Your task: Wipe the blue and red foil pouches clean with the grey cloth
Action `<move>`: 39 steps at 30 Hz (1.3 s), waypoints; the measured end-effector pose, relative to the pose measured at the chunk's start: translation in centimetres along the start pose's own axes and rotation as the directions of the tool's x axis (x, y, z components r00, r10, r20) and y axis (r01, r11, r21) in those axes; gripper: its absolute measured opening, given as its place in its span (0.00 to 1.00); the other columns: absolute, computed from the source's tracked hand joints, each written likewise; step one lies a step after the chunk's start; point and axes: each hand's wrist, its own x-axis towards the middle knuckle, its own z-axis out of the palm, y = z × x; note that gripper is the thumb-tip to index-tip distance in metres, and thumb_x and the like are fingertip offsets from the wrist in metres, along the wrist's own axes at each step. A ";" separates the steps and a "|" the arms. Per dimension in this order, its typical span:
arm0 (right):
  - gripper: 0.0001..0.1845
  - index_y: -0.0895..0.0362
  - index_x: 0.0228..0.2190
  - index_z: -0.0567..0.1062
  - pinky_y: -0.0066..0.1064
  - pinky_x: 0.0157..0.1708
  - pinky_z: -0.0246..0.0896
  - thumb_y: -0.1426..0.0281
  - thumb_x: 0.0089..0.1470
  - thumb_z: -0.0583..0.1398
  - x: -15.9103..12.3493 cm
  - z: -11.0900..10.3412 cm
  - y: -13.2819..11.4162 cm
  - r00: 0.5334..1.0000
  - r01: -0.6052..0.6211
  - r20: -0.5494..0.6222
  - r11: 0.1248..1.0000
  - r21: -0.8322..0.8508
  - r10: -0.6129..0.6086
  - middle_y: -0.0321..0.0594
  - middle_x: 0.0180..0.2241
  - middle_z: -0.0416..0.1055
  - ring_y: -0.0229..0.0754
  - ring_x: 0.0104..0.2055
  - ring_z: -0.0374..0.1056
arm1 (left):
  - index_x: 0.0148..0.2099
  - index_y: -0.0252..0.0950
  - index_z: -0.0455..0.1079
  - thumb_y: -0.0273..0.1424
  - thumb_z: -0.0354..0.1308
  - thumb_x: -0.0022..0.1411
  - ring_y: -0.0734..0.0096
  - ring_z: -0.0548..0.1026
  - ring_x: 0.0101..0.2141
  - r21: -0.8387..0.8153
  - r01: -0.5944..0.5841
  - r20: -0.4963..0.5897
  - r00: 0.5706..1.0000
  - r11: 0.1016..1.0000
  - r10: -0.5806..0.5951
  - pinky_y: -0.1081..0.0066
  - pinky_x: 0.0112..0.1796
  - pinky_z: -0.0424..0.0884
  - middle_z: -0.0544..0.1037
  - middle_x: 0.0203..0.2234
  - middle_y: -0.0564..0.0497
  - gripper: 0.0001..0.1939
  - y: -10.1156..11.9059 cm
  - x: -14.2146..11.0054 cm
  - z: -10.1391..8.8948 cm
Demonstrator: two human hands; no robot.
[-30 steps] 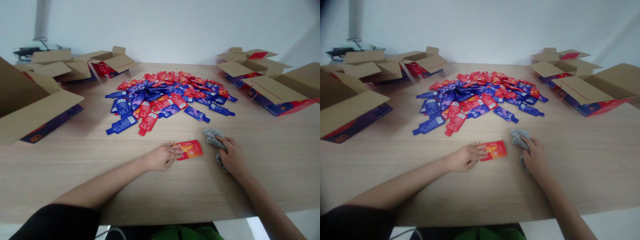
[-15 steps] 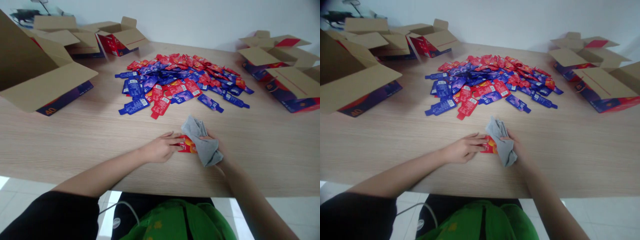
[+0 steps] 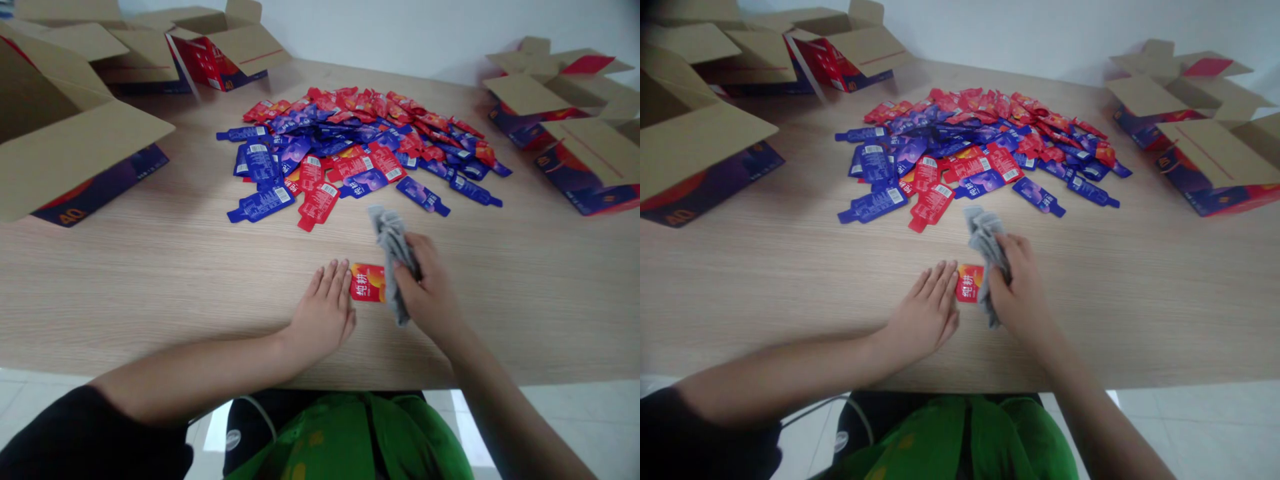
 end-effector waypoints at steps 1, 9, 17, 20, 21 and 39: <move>0.26 0.55 0.59 0.70 0.50 0.59 0.60 0.71 0.60 0.52 -0.3 1.3 -0.6 0.998 0.060 0.029 0.991 -0.120 -0.057 0.53 0.59 0.65 0.54 0.59 0.64 | 0.71 0.19 0.59 0.41 0.49 0.72 0.40 0.56 0.69 -0.008 0.017 0.020 1.000 1.000 -0.017 0.48 0.66 0.58 0.56 0.70 0.29 0.35 0.1 0.0 -0.1; 0.29 0.58 0.64 0.65 0.57 0.53 0.59 0.71 0.62 0.50 -2.1 4.7 0.1 0.977 0.197 0.190 0.769 -0.609 -0.099 0.57 0.69 0.56 0.63 0.59 0.61 | 0.70 0.22 0.61 0.44 0.50 0.72 0.42 0.57 0.69 0.003 0.037 0.072 0.997 0.999 -0.038 0.49 0.66 0.60 0.60 0.68 0.31 0.36 0.6 0.2 -0.5; 0.27 0.62 0.59 0.69 0.58 0.52 0.61 0.74 0.60 0.50 -4.5 0.2 4.8 0.999 0.006 0.032 0.771 -0.636 0.019 0.60 0.64 0.61 0.64 0.58 0.61 | 0.72 0.18 0.56 0.44 0.51 0.72 0.39 0.54 0.70 -0.012 0.027 0.117 0.993 1.000 -0.025 0.50 0.66 0.58 0.52 0.71 0.30 0.38 0.6 0.4 -1.0; 0.25 0.60 0.55 0.72 0.57 0.54 0.61 0.77 0.58 0.50 -3.9 -1.5 6.2 0.999 -0.002 0.029 0.828 -0.560 0.022 0.60 0.58 0.64 0.62 0.58 0.61 | 0.72 0.19 0.57 0.43 0.51 0.72 0.39 0.54 0.70 -0.010 0.029 0.109 0.994 1.000 -0.028 0.49 0.66 0.59 0.53 0.71 0.30 0.37 0.7 0.4 -0.9; 0.25 0.60 0.54 0.72 0.56 0.55 0.61 0.77 0.58 0.49 -3.4 -1.8 6.2 1.000 -0.005 0.013 0.855 -0.519 0.014 0.59 0.56 0.64 0.61 0.58 0.61 | 0.72 0.19 0.57 0.43 0.51 0.72 0.39 0.55 0.70 -0.007 0.032 0.105 0.994 0.999 -0.031 0.49 0.66 0.59 0.53 0.71 0.30 0.37 0.8 0.4 -0.9; 0.30 0.59 0.64 0.68 0.56 0.55 0.57 0.71 0.62 0.50 -3.3 2.4 1.7 0.997 -0.011 0.052 0.756 -0.654 0.060 0.54 0.70 0.54 0.63 0.61 0.59 | 0.73 0.19 0.54 0.42 0.47 0.76 0.40 0.55 0.70 0.116 0.047 0.158 0.985 0.992 -0.066 0.49 0.65 0.60 0.53 0.71 0.31 0.35 1.6 0.7 -1.7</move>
